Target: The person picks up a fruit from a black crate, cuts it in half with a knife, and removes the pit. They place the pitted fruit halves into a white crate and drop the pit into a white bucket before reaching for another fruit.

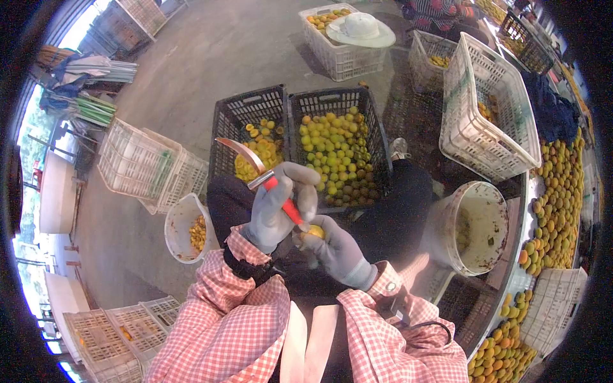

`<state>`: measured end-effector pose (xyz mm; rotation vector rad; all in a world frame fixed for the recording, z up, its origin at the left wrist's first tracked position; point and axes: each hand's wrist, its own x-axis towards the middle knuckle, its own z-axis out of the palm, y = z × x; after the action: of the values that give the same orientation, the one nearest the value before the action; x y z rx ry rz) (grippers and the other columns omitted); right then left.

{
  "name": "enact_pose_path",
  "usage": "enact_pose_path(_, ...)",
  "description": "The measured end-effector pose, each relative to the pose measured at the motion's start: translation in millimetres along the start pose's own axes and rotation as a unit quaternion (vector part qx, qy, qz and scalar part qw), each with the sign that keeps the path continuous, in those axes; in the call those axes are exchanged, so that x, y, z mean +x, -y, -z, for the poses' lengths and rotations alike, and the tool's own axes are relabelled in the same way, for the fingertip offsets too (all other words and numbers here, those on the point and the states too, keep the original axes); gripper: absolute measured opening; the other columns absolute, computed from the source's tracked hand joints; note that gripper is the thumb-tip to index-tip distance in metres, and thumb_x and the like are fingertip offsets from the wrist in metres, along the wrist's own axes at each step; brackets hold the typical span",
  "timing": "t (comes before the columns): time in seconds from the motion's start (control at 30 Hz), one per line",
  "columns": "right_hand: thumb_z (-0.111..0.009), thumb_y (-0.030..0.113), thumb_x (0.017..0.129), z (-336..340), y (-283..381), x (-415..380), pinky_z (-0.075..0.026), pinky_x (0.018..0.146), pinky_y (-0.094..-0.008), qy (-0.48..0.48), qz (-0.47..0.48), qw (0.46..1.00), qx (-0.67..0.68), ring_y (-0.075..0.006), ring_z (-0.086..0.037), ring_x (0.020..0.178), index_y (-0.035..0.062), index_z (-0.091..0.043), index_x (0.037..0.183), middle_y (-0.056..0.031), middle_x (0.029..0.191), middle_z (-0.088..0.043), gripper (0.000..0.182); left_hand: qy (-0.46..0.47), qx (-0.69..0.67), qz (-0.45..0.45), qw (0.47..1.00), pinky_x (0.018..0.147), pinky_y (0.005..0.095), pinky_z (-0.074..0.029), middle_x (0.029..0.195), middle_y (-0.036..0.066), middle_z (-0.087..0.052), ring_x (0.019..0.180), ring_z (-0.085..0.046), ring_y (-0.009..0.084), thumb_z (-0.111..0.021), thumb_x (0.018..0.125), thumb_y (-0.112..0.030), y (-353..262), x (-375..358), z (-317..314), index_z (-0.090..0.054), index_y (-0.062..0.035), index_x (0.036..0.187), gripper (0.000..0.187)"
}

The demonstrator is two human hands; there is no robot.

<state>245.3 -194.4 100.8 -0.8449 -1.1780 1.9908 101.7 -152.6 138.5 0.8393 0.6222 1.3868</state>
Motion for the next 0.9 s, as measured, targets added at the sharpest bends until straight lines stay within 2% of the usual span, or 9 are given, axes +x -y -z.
enact_pose_path(0.13,-0.053,0.027,0.097,-2,-4,0,-0.042,0.056,-0.0204,0.011,0.01,0.999,0.035,-0.0064,-0.05,0.064,0.0063,-0.045,0.118,-0.0009,0.094,-0.058,0.031,0.026,0.004,0.009,1.0,0.042,0.0218,-0.029,0.054,0.0,-0.045,0.043,-0.037,0.0073,-0.047,0.098,-0.037,-2,-1,9,-0.058,0.0023,0.104,0.042)
enact_pose_path(0.33,-0.054,0.022,0.097,-1,-8,-1,-0.043,0.06,-0.0205,0.005,-0.045,0.994,0.096,-0.0057,-0.049,0.069,0.0065,-0.045,0.117,0.0003,0.092,-0.058,0.028,-0.027,-0.063,0.003,0.998,0.039,0.0231,-0.024,0.049,-0.002,-0.038,0.04,-0.031,0.0063,-0.048,0.098,-0.038,3,-11,5,-0.059,-0.0005,0.091,0.039)
enact_pose_path(0.43,-0.057,0.019,0.094,-8,-15,3,-0.047,0.065,-0.027,-0.07,-0.007,0.998,0.003,-0.0141,-0.058,0.074,0.0052,-0.045,0.117,-0.0051,0.093,-0.061,0.029,-0.031,-0.066,-0.007,0.997,0.039,0.0236,-0.023,0.048,-0.003,-0.036,0.039,-0.03,0.0063,-0.049,0.098,-0.036,7,-12,4,-0.057,-0.0014,0.088,0.037)
enact_pose_path(0.5,-0.06,0.017,0.091,-9,-13,5,-0.05,0.072,-0.0348,-0.101,0.168,0.939,-0.284,-0.0259,-0.064,0.081,0.0035,-0.044,0.117,-0.0128,0.095,-0.062,0.033,-0.019,-0.065,-0.022,0.997,0.039,0.0237,-0.022,0.048,-0.003,-0.035,0.039,-0.03,0.0061,-0.05,0.097,-0.035,9,-13,5,-0.057,-0.0005,0.088,0.037)
enact_pose_path(0.6,-0.062,0.017,0.089,-2,-9,5,-0.049,0.079,-0.0398,-0.065,0.149,0.933,-0.321,-0.0338,-0.063,0.09,0.0028,-0.043,0.118,-0.0178,0.097,-0.061,0.038,-0.043,-0.054,-0.01,0.998,0.039,0.0235,-0.022,0.048,-0.003,-0.035,0.039,-0.03,0.0059,-0.051,0.097,-0.035,11,-14,5,-0.057,0.0004,0.088,0.037)
enact_pose_path(0.73,-0.062,0.022,0.09,14,-22,8,-0.05,0.065,-0.0347,-0.006,0.181,0.922,-0.343,-0.0256,-0.064,0.075,0.0042,-0.044,0.116,-0.0136,0.094,-0.062,0.036,-0.038,-0.066,0.036,0.996,0.04,0.0233,-0.023,0.048,-0.003,-0.036,0.039,-0.031,0.0058,-0.053,0.096,-0.036,10,-18,9,-0.057,0.001,0.087,0.038)
enact_pose_path(0.77,-0.061,0.026,0.091,14,-18,5,-0.047,0.057,-0.0307,0.026,0.044,0.991,-0.124,-0.0202,-0.061,0.068,0.0052,-0.044,0.115,-0.0113,0.093,-0.062,0.036,-0.033,-0.074,0.046,0.996,0.04,0.0233,-0.023,0.048,-0.002,-0.036,0.039,-0.031,0.0058,-0.053,0.096,-0.036,10,-18,10,-0.057,0.001,0.087,0.039)
enact_pose_path(0.8,-0.06,0.029,0.092,13,-14,3,-0.044,0.049,-0.0267,0.057,-0.096,0.988,0.103,-0.0148,-0.058,0.06,0.0062,-0.045,0.114,-0.0089,0.091,-0.061,0.035,-0.028,-0.081,0.054,0.995,0.04,0.0233,-0.023,0.048,-0.002,-0.036,0.039,-0.031,0.0057,-0.054,0.095,-0.037,11,-18,11,-0.058,0.001,0.087,0.039)
enact_pose_path(0.9,-0.059,0.035,0.093,4,6,-2,-0.034,0.04,-0.0199,0.052,-0.135,0.977,0.154,-0.0054,-0.049,0.053,0.0077,-0.046,0.111,-0.0042,0.085,-0.06,0.035,0.014,-0.067,0.078,0.995,0.04,0.0236,-0.024,0.048,-0.002,-0.035,0.04,-0.03,0.0058,-0.054,0.095,-0.037,7,-22,9,-0.057,0.0001,0.087,0.038)
